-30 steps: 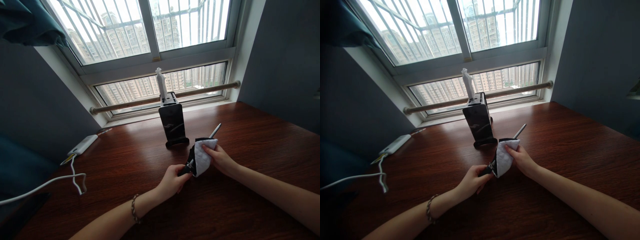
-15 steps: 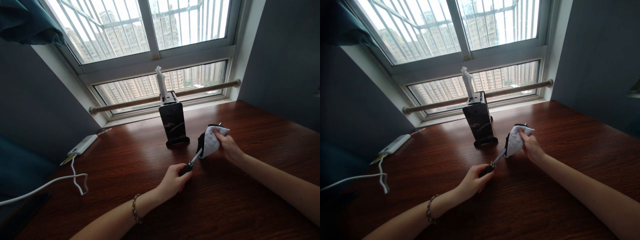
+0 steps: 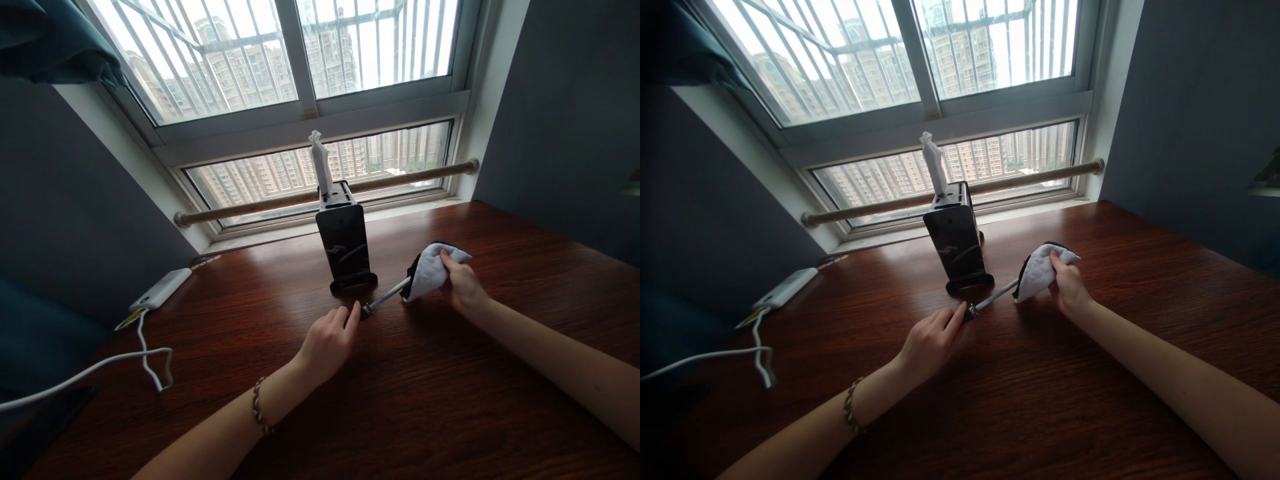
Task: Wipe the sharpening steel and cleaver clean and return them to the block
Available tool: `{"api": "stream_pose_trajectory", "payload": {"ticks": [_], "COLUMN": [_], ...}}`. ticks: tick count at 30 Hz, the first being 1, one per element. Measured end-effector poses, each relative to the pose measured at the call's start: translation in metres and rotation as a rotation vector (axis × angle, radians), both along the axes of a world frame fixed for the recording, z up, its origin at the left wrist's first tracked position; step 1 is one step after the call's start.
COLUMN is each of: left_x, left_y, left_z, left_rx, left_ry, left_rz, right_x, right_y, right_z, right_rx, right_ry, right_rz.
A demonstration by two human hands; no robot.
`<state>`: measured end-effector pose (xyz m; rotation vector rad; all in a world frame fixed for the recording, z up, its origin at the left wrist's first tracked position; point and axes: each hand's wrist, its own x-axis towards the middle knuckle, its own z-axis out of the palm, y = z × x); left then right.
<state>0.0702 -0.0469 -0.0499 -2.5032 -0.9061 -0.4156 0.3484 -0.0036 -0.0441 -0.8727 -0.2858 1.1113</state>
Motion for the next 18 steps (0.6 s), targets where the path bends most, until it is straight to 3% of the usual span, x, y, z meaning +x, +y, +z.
{"api": "stream_pose_trajectory", "payload": {"ticks": [3,5,8,13,15,18], "left_x": [0.0,0.001,0.004,0.013,0.014,0.014], "left_y": [0.0,-0.001,-0.004,-0.009,-0.008,-0.004], "left_z": [-0.001,0.001,0.005,0.005,0.003,0.001], "left_rx": [0.059,-0.093,-0.549,-1.624,-1.866,-2.017], "left_ry": [0.05,-0.008,-0.221,-0.721,-0.86,-0.977], "left_rz": [0.011,0.027,0.024,-0.02,-0.049,-0.069], "right_x": [-0.001,-0.002,-0.003,-0.003,-0.003,-0.006], "right_y": [-0.001,-0.002,-0.003,-0.003,-0.003,-0.006], "right_z": [0.002,0.003,0.001,-0.003,-0.002,0.001], "right_rx": [-0.021,-0.035,-0.076,-0.112,-0.104,-0.054], "right_ry": [0.019,0.015,0.008,-0.003,0.0,0.002], "right_rz": [-0.036,-0.042,-0.03,-0.016,0.008,0.062]}}
